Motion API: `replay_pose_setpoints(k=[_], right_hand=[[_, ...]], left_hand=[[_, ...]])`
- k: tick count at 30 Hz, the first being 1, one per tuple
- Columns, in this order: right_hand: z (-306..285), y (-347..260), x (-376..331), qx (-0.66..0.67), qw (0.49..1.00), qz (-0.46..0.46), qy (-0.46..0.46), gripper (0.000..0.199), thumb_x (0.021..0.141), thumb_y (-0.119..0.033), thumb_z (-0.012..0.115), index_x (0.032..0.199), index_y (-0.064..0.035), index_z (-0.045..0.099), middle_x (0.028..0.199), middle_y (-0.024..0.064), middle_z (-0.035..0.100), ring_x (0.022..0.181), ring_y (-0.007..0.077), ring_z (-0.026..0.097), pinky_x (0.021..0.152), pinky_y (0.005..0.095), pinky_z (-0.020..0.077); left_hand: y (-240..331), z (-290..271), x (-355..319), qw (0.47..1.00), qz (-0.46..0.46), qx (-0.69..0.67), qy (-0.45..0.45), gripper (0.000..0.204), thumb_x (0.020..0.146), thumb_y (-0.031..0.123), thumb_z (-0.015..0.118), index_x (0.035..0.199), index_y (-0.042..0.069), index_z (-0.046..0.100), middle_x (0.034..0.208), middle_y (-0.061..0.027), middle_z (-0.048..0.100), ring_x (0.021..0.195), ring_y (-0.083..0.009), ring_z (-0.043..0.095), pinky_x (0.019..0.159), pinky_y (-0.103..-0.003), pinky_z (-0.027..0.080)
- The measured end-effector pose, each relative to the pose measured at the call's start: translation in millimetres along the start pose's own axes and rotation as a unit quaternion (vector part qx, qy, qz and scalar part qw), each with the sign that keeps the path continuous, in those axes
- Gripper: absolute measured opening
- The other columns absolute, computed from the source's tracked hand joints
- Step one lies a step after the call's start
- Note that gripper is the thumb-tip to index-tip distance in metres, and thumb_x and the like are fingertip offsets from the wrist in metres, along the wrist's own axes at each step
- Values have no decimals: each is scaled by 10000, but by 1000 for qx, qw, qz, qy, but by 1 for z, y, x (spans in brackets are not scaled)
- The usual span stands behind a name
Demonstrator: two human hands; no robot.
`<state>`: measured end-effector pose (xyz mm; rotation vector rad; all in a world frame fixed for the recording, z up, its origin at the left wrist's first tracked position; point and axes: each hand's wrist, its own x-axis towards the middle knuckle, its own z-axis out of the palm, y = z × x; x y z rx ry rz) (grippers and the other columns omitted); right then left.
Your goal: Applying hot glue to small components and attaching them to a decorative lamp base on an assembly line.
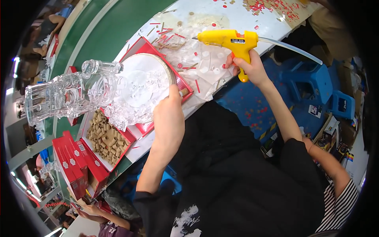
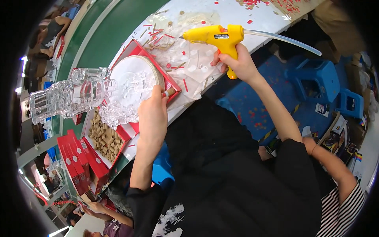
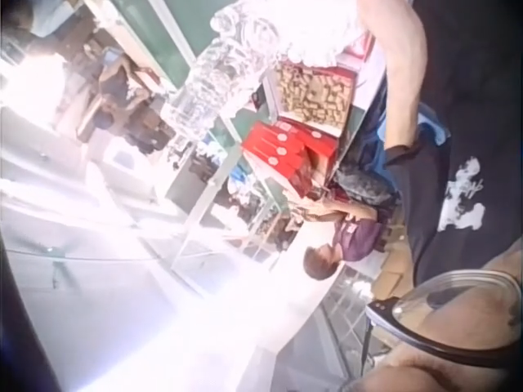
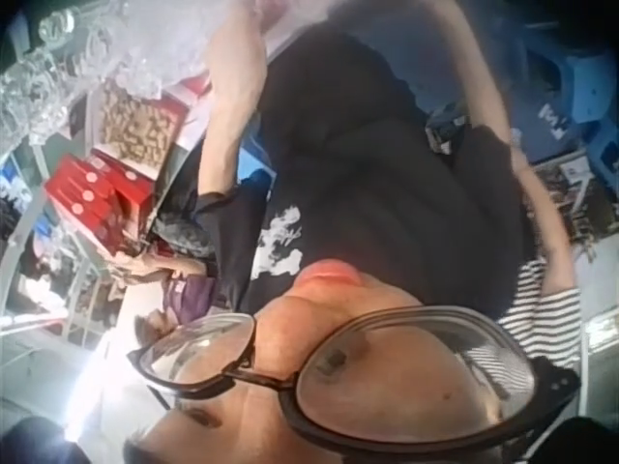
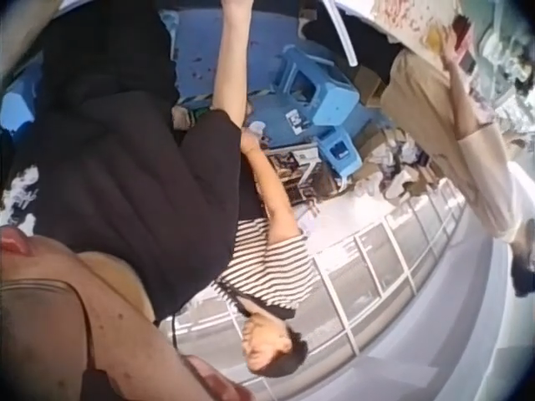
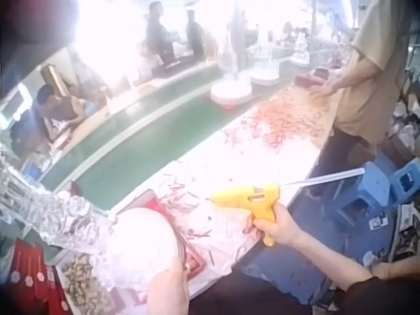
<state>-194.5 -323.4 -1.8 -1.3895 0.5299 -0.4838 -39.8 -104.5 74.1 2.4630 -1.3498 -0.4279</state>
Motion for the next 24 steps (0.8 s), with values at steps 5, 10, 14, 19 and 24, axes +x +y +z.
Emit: replay_pose_setpoints(k=[5, 10, 14, 19, 24], right_hand=[[0, 2, 2, -18, 1000, -6, -7, 269, 863, -129, 522, 1094, 4, 491, 873, 114, 628, 749, 158, 632, 596, 238, 520], [3, 0, 1, -15, 1000, -6, 2, 248, 870, -127, 519, 1078, 6, 493, 871, 117, 627, 774, 164, 635, 592, 233, 517], [3, 2, 2, -30, 1000, -4, 8, 253, 872, -131, 522, 1083, 5, 491, 870, 118, 627, 773, 162, 635, 584, 231, 512], [4, 1, 2, -22, 1000, -9, 3, 261, 871, -129, 523, 1089, 10, 489, 868, 120, 630, 755, 153, 630, 577, 224, 506], [7, -2, 1, -10, 1000, 8, 12, 240, 857, -102, 528, 1067, 9, 493, 866, 107, 627, 736, 138, 621, 569, 228, 504]], left_hand=[[0, -2, 2, 999, 33, 5, -10, 256, 665, -136, 526, 879, -20, 448, 678, -245, 604, 696, -434, 615, 626, -505, 477], [-2, 3, 8, 997, 59, 44, -39, 320, 628, -129, 578, 890, -7, 440, 685, -228, 609, 690, -419, 622, 631, -484, 494], [-3, 1, 12, 995, 60, 54, -55, 304, 633, -129, 575, 877, -5, 441, 685, -229, 608, 687, -414, 622, 624, -478, 495], [-9, -1, 12, 993, 98, 42, -40, 314, 616, -136, 591, 859, -1, 445, 669, -229, 601, 667, -405, 622, 596, -473, 495], [-9, 3, 11, 995, 79, 46, -42, 303, 627, -130, 595, 859, -3, 447, 672, -220, 605, 663, -391, 632, 589, -457, 507]])
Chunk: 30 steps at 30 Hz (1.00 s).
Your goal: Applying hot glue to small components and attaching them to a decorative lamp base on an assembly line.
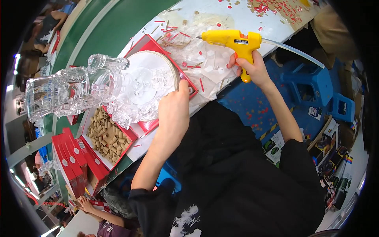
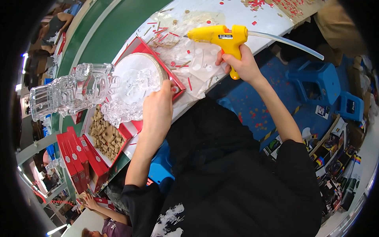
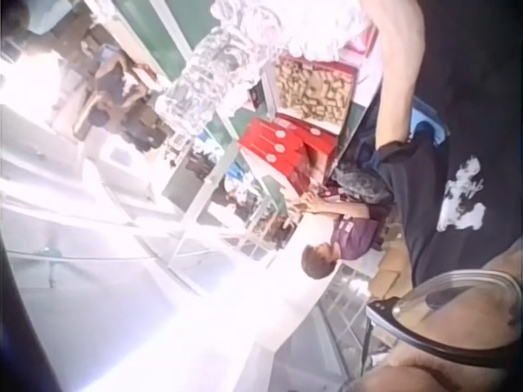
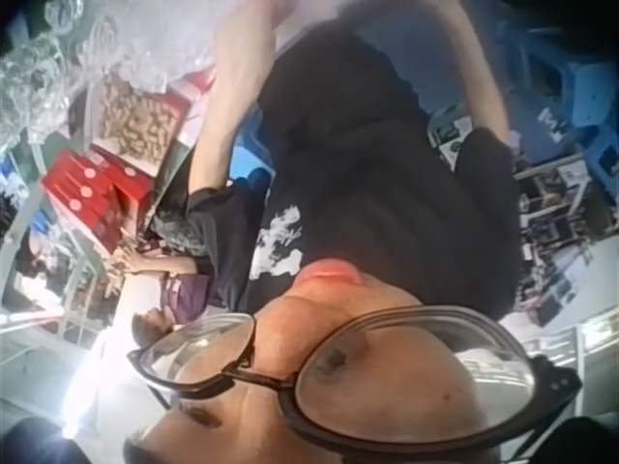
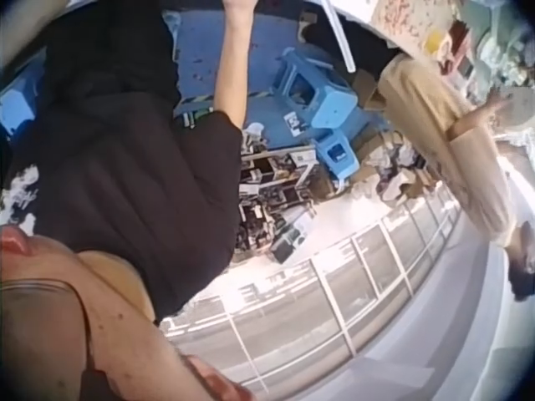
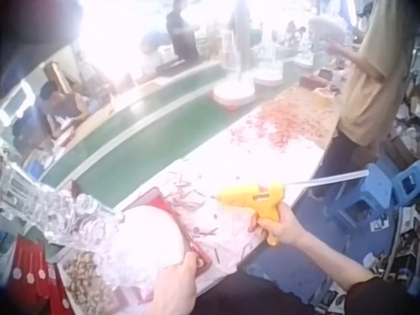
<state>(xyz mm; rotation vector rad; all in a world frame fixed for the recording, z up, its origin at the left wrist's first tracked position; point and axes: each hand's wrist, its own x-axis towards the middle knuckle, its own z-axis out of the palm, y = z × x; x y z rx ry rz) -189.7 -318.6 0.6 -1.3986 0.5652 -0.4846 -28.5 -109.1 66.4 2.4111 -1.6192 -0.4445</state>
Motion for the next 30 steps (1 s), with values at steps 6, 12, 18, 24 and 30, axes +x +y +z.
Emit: replay_pose_setpoints(k=[6, 12, 18, 24, 30], right_hand=[[0, 3, -2, -14, 1000, 0, 0, 279, 861, -115, 521, 1106, 13, 482, 869, 122, 629, 711, 144, 618, 571, 225, 504], [1, -1, 2, -17, 1000, 5, 4, 266, 861, -121, 538, 1092, 3, 489, 862, 117, 634, 697, 137, 609, 550, 221, 487], [5, 8, 10, -35, 999, -24, 28, 261, 858, -145, 591, 1078, -28, 513, 861, 83, 646, 629, 116, 581, 521, 214, 460], [3, 7, 3, -73, 996, -1, 57, 276, 869, -146, 573, 1114, -29, 524, 962, 93, 665, 704, 136, 627, 543, 224, 479], [1, -7, 24, -69, 998, -9, -7, 293, 883, -102, 528, 1155, 0, 494, 1048, 124, 650, 973, 211, 648, 621, 249, 523]], left_hand=[[-2, 8, -3, 1000, -6, 18, 11, 255, 667, -94, 608, 854, 17, 475, 702, -178, 624, 693, -352, 652, 600, -425, 519], [-5, 14, 1, 998, 28, 17, 50, 186, 690, -45, 610, 822, 36, 506, 723, -135, 629, 695, -317, 658, 599, -393, 521], [-9, 9, 3, 995, 59, 11, 84, 36, 753, 43, 575, 788, 41, 570, 707, -132, 642, 660, -290, 670, 548, -391, 526], [1, 21, 6, 994, 70, 17, 88, 66, 715, 39, 595, 778, 22, 585, 676, -125, 640, 642, -282, 671, 546, -384, 534], [3, 30, 3, 983, 103, 74, 135, 45, 658, 88, 626, 639, 59, 654, 632, -100, 646, 604, -234, 672, 503, -350, 515]])
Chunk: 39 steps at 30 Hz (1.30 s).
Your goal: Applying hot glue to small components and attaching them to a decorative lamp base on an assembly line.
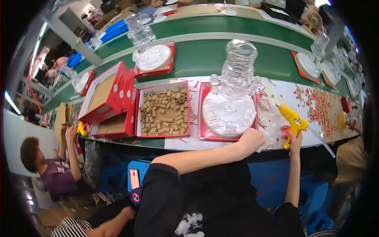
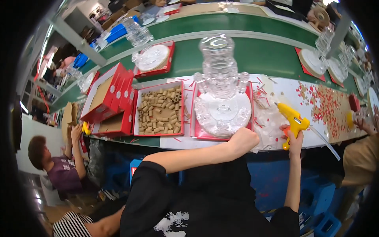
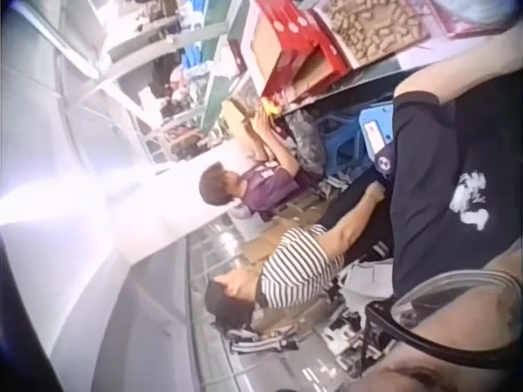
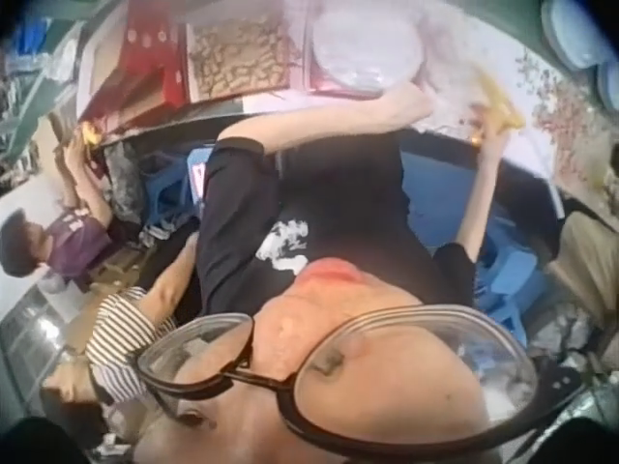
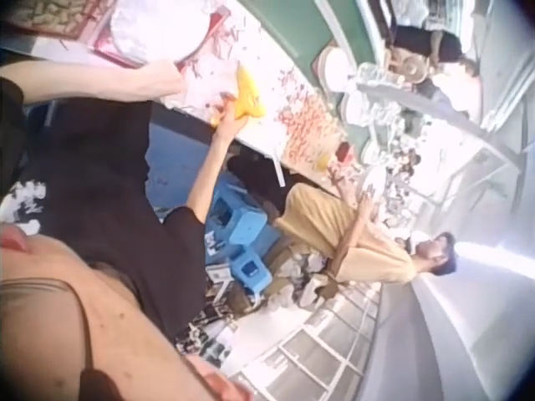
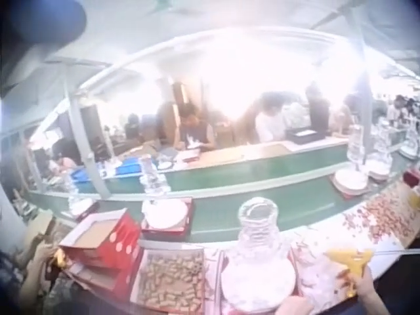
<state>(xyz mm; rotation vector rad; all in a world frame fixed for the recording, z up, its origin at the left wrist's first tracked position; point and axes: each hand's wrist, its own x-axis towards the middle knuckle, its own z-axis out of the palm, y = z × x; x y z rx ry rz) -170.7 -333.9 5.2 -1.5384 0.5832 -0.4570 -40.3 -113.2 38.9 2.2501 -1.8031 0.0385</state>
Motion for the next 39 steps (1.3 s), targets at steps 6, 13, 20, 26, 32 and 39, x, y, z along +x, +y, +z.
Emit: replay_pose_setpoints(k=[6, 13, 20, 26, 32, 39], right_hand=[[-3, 21, 26, 7, 999, -28, 44, 301, 874, -92, 522, 1155, 12, 503, 1048, 119, 650, 915, 202, 650, 657, 265, 529], [-9, 29, 20, 42, 994, -65, 75, 315, 882, -107, 530, 1169, 19, 496, 1043, 129, 644, 929, 207, 647, 675, 266, 530], [0, 26, 18, 65, 992, -76, 72, 311, 876, -75, 517, 1166, 35, 486, 1028, 139, 645, 927, 207, 649, 668, 268, 541], [2, 16, 16, 84, 990, -82, 82, 318, 866, -51, 509, 1168, 42, 482, 1020, 143, 644, 937, 212, 649, 669, 271, 544], [-5, 17, 14, 78, 990, -65, 97, 364, 857, -90, 517, 1198, 36, 486, 1023, 153, 650, 918, 202, 643, 666, 262, 536], [2, 32, 22, 66, 992, -60, 84, 347, 858, -79, 537, 1181, 35, 481, 1013, 141, 646, 878, 194, 645, 659, 271, 544]], left_hand=[[-8, -25, -3, 999, 28, -5, -46, 39, 659, 75, 643, 686, 74, 671, 691, -98, 663, 670, -257, 678, 559, -373, 528], [-63, -176, -16, 850, -70, 66, 518, 922, 696, 224, 816, 1395, -18, 265, 1193, -208, 564, 1108, -370, 550, 979, -449, 407], [-152, -198, 56, 917, -59, -178, 351, 898, 643, 316, 864, 1267, -18, 310, 1047, -175, 648, 861, -277, 672, 793, -361, 531], [-227, -233, 103, 913, -63, -151, 374, 784, 669, 300, 841, 1222, 7, 369, 1152, -158, 589, 1031, -236, 621, 855, -329, 503], [-294, -217, 149, 893, -89, -123, 425, 831, 657, 278, 840, 1236, -6, 317, 1107, -187, 618, 1025, -268, 634, 877, -349, 493], [-409, -185, 140, 921, -76, -79, 374, 872, 654, 307, 807, 1330, -8, 354, 1127, -203, 624, 1066, -298, 606, 919, -387, 467]])
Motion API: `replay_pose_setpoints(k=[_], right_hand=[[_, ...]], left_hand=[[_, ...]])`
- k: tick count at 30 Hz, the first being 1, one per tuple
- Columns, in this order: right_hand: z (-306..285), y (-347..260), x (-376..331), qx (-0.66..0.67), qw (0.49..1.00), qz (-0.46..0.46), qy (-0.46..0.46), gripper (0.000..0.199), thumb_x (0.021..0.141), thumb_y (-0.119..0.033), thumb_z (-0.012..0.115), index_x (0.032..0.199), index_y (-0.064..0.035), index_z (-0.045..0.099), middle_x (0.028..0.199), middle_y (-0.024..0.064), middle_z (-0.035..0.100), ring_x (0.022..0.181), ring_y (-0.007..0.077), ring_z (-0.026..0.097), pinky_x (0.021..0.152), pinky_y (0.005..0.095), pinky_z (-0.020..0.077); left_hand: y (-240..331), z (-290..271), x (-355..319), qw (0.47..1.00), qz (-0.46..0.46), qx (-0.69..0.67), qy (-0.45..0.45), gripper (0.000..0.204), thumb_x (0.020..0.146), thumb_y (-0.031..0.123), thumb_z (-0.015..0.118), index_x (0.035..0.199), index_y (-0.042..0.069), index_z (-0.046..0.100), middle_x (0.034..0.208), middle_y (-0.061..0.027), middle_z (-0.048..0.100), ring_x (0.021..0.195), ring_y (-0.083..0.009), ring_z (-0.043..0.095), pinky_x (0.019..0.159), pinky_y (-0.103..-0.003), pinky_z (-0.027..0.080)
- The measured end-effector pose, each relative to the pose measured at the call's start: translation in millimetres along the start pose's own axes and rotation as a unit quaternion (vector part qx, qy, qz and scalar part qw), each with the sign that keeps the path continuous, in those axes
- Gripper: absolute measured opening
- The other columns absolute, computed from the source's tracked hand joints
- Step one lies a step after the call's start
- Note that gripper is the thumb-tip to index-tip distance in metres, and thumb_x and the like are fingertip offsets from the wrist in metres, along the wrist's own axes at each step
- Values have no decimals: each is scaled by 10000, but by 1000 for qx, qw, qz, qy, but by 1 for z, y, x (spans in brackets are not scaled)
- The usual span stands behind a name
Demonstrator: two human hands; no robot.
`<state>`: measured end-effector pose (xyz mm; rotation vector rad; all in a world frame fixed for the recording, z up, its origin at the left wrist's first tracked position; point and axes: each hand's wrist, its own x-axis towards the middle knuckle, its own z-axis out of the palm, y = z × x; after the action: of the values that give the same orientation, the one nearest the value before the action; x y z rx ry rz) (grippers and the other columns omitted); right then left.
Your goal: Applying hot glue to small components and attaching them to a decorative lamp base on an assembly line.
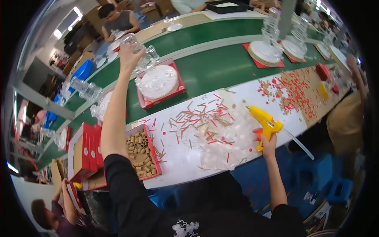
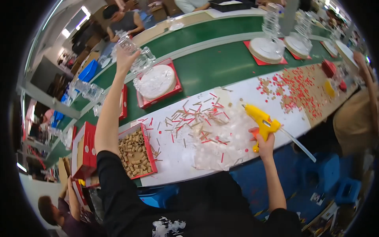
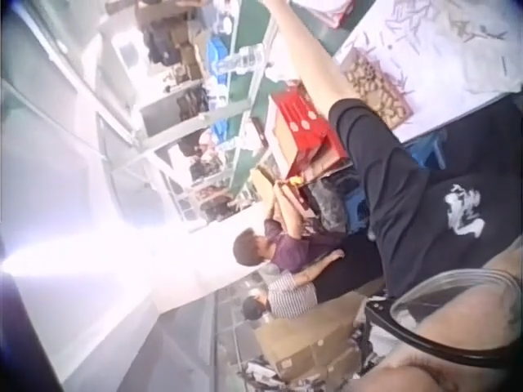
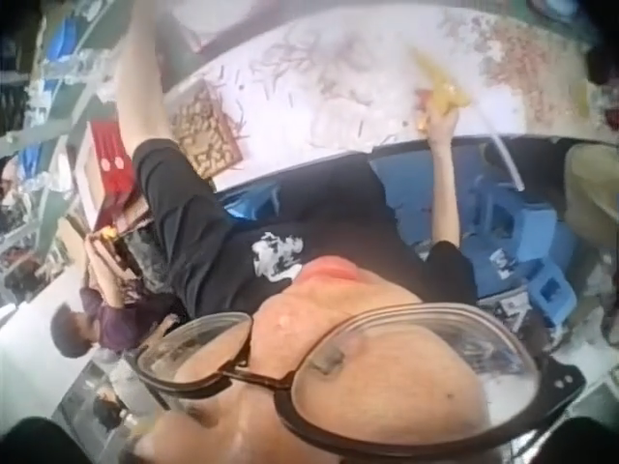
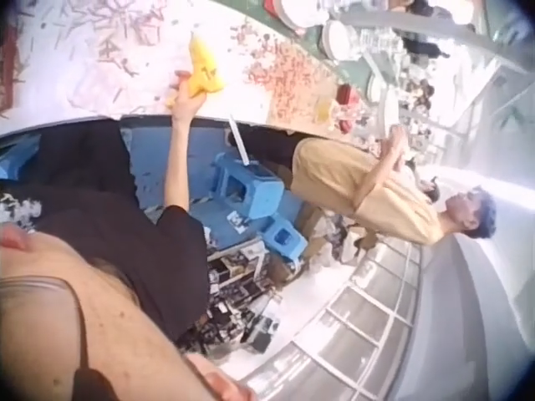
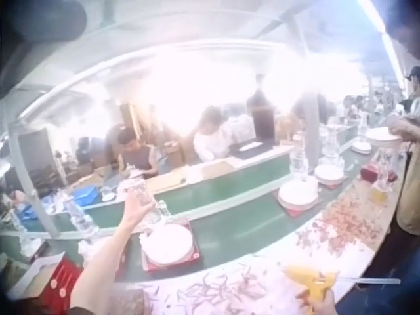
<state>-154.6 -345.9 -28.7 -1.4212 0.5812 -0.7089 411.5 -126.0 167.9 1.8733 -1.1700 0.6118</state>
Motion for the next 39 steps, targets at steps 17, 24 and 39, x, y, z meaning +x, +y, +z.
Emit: replay_pose_setpoints(k=[17, 24, 39], right_hand=[[-33, 17, 10, 118, 992, 8, -30, 438, 951, -235, 484, 1296, 31, 443, 1139, 148, 599, 1103, 239, 581, 908, 313, 488], [-35, 23, 11, 163, 986, 28, -32, 426, 944, -204, 496, 1292, 34, 439, 1123, 149, 605, 1088, 247, 592, 931, 338, 483], [-4, 0, 6, 169, 984, -21, 60, 373, 891, -181, 566, 1193, 30, 510, 993, 157, 668, 902, 201, 654, 810, 298, 530]], left_hand=[[227, -265, -176, 928, -45, 348, -128, 321, 783, 33, 585, 1100, 15, 626, 1178, -188, 591, 1130, -343, 542, 995, -399, 412], [199, -407, -299, 844, -284, 383, -245, 383, 760, -40, 527, 1131, 22, 597, 1139, -193, 606, 1086, -346, 557, 960, -393, 434], [269, -244, -217, 966, 98, 238, -24, 160, 768, -93, 563, 849, 7, 660, 988, -158, 625, 1032, -252, 607, 778, -322, 525]])
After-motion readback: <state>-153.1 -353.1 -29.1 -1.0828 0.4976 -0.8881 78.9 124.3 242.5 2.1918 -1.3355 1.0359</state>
